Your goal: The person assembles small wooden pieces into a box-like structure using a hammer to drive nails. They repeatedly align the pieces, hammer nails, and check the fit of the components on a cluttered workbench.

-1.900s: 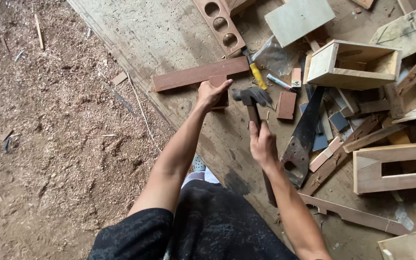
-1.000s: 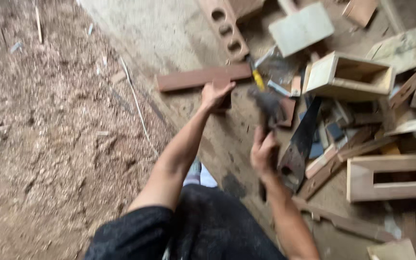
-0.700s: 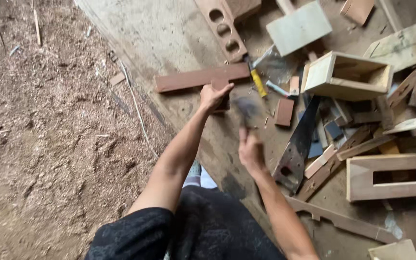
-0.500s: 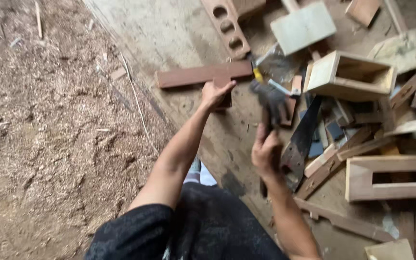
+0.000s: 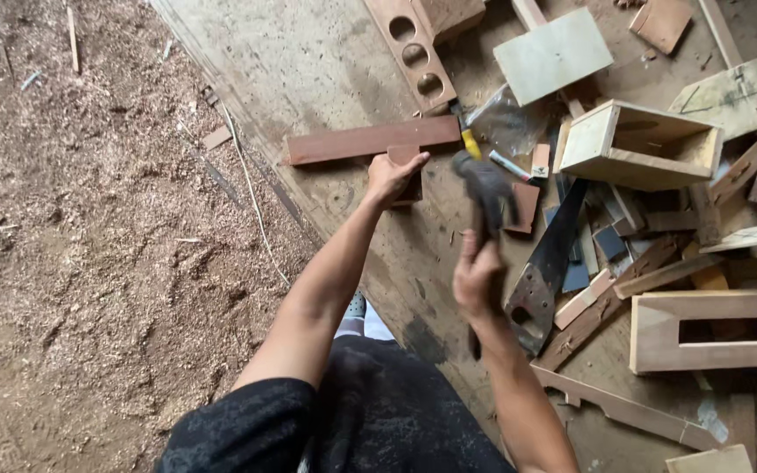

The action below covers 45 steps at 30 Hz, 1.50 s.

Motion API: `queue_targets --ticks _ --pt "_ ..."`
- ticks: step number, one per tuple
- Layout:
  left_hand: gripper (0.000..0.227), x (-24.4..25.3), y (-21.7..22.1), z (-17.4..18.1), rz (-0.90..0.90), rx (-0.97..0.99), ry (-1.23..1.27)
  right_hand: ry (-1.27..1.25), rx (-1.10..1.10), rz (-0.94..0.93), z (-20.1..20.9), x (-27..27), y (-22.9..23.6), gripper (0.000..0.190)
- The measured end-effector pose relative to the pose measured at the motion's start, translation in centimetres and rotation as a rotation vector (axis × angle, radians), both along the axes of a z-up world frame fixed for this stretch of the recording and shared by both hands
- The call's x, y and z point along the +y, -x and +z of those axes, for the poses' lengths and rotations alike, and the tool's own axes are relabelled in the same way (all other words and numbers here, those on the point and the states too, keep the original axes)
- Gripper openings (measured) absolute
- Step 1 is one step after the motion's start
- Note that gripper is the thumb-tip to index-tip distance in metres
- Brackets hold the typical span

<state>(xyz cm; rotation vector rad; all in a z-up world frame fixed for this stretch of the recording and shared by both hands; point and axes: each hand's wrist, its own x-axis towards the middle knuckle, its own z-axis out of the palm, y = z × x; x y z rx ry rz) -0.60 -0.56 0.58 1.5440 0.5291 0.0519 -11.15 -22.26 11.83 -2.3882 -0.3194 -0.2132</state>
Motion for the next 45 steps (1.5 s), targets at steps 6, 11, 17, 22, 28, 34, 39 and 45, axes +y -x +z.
queue_targets --ticks 6,11,17,22,28,34,39,45 --pt "0.085 0.1 -0.4 -1.6 -0.165 0.353 -0.118 0.154 0.342 0.023 0.0 1.2 1.0 0.044" --pt "0.065 0.1 -0.6 -1.7 -0.012 -0.103 -0.102 0.112 0.28 0.05 0.0 2.2 -0.6 0.034" --pt "0.059 -0.3 -0.3 -2.3 -0.02 0.058 0.038 -0.01 -0.271 0.148 1.3 -0.4 1.0 0.036" --pt "0.058 -0.4 0.0 -3.7 -0.035 0.036 0.023 0.086 0.381 0.074 -3.1 1.5 0.9 0.031" --pt "0.058 -0.7 0.3 -3.8 0.031 0.038 0.089 0.12 0.035 0.045 -0.1 -0.2 2.0 0.038" --pt "0.059 -0.9 0.7 -2.8 0.042 0.103 0.153 0.048 0.394 -0.03 0.6 1.4 1.4 0.028" --pt "0.058 -1.0 0.2 -2.3 0.111 -0.075 0.001 0.205 0.076 0.009 -0.2 1.2 -1.6 0.029" --pt "0.057 -1.5 1.1 -3.5 0.135 0.031 0.018 0.024 -0.004 0.022 0.4 -0.3 2.0 0.034"
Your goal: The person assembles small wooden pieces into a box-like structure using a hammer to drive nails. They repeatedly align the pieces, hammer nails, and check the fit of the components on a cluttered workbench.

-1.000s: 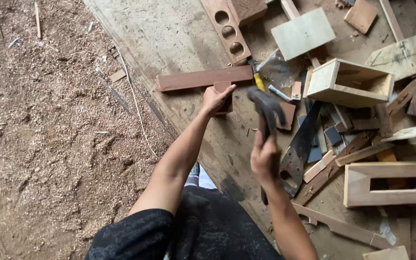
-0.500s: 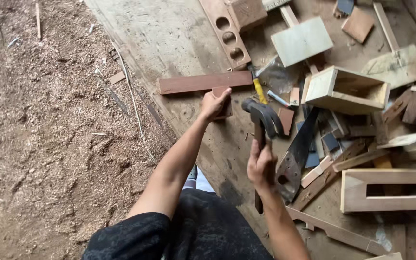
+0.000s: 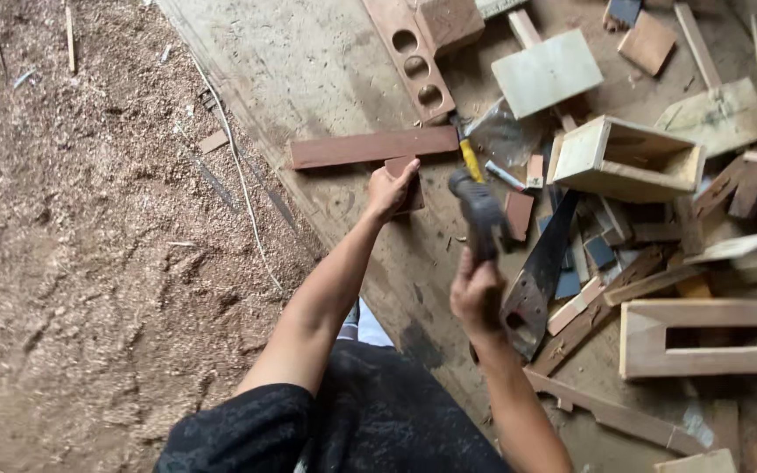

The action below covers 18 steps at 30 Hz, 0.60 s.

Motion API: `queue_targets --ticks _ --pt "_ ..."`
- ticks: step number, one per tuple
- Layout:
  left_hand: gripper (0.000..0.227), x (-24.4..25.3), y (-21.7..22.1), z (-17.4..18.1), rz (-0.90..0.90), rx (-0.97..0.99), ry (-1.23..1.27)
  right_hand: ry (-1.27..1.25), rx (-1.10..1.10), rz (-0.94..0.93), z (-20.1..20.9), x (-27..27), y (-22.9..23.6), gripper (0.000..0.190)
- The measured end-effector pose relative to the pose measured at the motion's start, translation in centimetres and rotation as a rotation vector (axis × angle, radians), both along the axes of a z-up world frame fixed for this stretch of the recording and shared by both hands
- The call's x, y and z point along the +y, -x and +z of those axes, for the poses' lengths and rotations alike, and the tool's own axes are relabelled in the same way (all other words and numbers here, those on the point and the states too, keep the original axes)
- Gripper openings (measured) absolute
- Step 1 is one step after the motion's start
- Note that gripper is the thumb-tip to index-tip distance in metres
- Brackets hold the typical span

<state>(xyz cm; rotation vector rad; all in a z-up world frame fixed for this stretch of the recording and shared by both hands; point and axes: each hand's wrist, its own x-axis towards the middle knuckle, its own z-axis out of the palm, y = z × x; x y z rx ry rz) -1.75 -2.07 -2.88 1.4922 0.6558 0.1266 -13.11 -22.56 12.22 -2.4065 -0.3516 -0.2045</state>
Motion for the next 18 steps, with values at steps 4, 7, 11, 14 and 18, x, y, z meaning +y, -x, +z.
queue_targets --ticks 4,7,11,14,18 --pt "0.056 -0.6 0.1 -0.2 0.013 -0.065 0.004 0.172 0.422 -0.017 -2.3 1.9 -1.8 0.032" --pt "0.055 -0.7 0.1 -0.1 0.083 -0.118 0.011 0.139 0.28 -0.024 -2.0 1.5 -2.5 0.035" --pt "0.051 -1.3 1.3 0.3 0.166 -0.003 0.123 -0.006 0.156 -0.026 1.6 -0.4 -0.8 0.031" --pt "0.049 -2.9 2.3 1.0 0.313 -0.055 0.086 0.025 0.117 -0.026 3.4 0.0 -0.7 0.033" --pt "0.048 -4.4 3.4 1.7 0.383 -0.106 0.059 0.093 0.01 -0.001 3.2 -0.3 -1.0 0.033"
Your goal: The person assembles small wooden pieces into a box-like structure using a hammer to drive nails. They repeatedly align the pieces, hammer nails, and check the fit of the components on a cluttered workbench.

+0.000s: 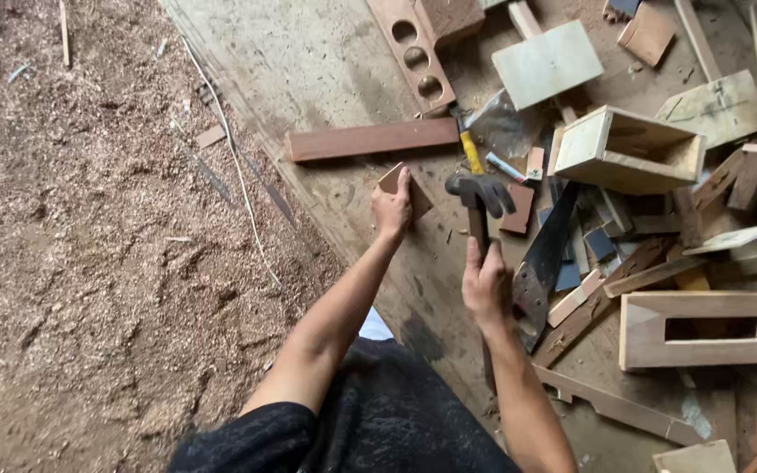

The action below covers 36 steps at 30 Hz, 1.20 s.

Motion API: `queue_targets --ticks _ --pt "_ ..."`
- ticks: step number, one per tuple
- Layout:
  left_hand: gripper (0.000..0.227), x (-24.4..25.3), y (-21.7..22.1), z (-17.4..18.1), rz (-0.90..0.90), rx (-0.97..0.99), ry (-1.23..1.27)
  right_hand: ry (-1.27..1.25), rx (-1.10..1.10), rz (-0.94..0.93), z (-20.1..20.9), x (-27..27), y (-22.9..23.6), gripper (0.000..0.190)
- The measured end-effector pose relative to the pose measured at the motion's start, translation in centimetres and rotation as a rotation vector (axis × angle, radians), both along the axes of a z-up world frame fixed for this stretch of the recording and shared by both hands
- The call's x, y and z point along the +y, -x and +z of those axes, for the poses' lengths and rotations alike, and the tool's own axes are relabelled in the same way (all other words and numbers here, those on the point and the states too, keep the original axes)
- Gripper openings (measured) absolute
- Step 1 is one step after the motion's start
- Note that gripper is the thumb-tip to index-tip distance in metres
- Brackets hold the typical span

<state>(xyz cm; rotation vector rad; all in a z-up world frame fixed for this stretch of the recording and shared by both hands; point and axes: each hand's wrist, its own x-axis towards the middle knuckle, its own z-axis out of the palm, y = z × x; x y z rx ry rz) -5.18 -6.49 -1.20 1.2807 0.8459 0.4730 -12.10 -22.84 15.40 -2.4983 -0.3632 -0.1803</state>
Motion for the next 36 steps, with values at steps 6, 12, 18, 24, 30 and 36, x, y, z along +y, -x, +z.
queue_targets --ticks 6,12,18,24,30,36 --pt "0.047 -0.5 -1.2 -0.4 0.016 0.142 -0.004 -0.026 0.177 -0.136 -5.8 -0.9 0.9 0.045" --pt "0.052 -0.4 -2.6 -0.6 0.022 0.041 -0.181 0.043 0.004 -0.053 -7.6 -1.7 -2.5 0.041" --pt "0.054 -1.0 -1.5 -0.6 -0.04 0.213 -0.064 -0.13 0.194 -0.151 -7.8 -1.3 0.4 0.039" --pt "0.061 0.7 -1.4 -1.7 -0.099 0.309 0.172 -0.091 0.282 -0.146 -8.8 -2.7 0.1 0.04" --pt "0.049 3.5 -1.7 -5.2 -0.064 -0.112 0.894 -0.614 0.76 -0.428 -10.3 -6.9 0.9 0.038" --pt "0.039 3.9 -0.8 -6.6 -0.125 -0.13 1.264 -0.616 0.923 -0.498 -17.2 -10.5 3.1 0.046"
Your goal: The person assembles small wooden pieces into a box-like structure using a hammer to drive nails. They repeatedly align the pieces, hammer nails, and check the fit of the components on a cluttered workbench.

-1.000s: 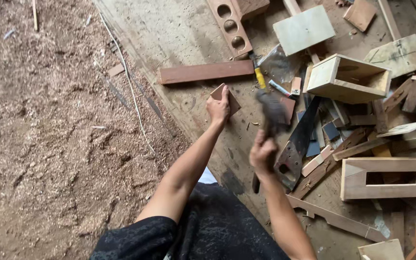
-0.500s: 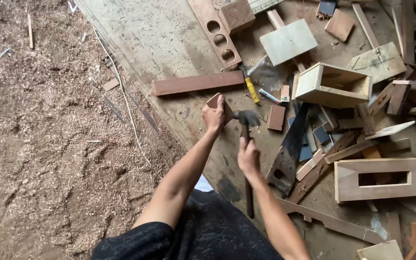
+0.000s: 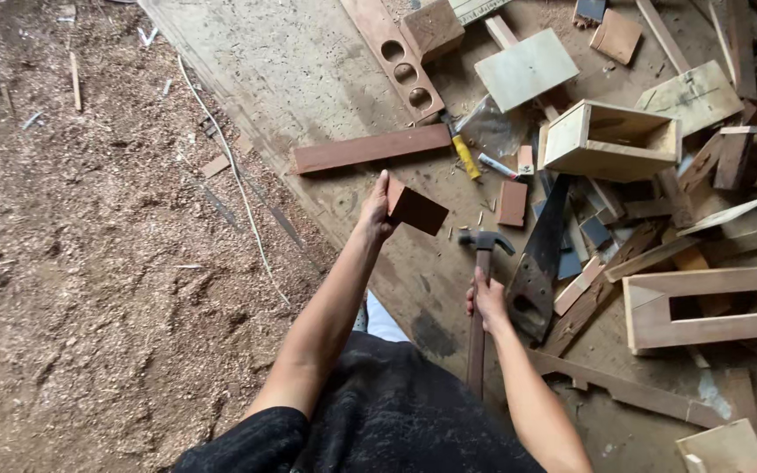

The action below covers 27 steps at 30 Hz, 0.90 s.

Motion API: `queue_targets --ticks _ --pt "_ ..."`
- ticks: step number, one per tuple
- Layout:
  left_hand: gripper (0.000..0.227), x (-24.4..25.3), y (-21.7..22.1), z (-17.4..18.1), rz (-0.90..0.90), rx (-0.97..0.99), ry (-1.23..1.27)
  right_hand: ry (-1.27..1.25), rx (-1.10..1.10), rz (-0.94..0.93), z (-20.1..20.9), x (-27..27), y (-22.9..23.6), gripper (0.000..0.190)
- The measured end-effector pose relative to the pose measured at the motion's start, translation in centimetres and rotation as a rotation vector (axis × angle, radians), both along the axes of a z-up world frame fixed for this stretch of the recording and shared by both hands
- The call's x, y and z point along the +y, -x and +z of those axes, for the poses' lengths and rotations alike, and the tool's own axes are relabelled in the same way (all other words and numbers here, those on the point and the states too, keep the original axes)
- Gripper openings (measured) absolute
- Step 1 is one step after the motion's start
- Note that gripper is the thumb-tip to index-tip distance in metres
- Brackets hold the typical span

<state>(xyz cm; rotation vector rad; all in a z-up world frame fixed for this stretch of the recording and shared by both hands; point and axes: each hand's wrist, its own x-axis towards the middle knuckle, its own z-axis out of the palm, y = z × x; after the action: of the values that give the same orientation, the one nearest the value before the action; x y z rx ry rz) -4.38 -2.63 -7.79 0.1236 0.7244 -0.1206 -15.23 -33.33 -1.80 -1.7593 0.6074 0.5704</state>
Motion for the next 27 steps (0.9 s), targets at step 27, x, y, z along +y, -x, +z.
queue_targets --ticks 27 --pt "0.074 2.5 13.3 20.6 -0.299 -0.758 -2.124 -0.122 -0.626 0.519 17.2 11.3 -0.7 0.075"
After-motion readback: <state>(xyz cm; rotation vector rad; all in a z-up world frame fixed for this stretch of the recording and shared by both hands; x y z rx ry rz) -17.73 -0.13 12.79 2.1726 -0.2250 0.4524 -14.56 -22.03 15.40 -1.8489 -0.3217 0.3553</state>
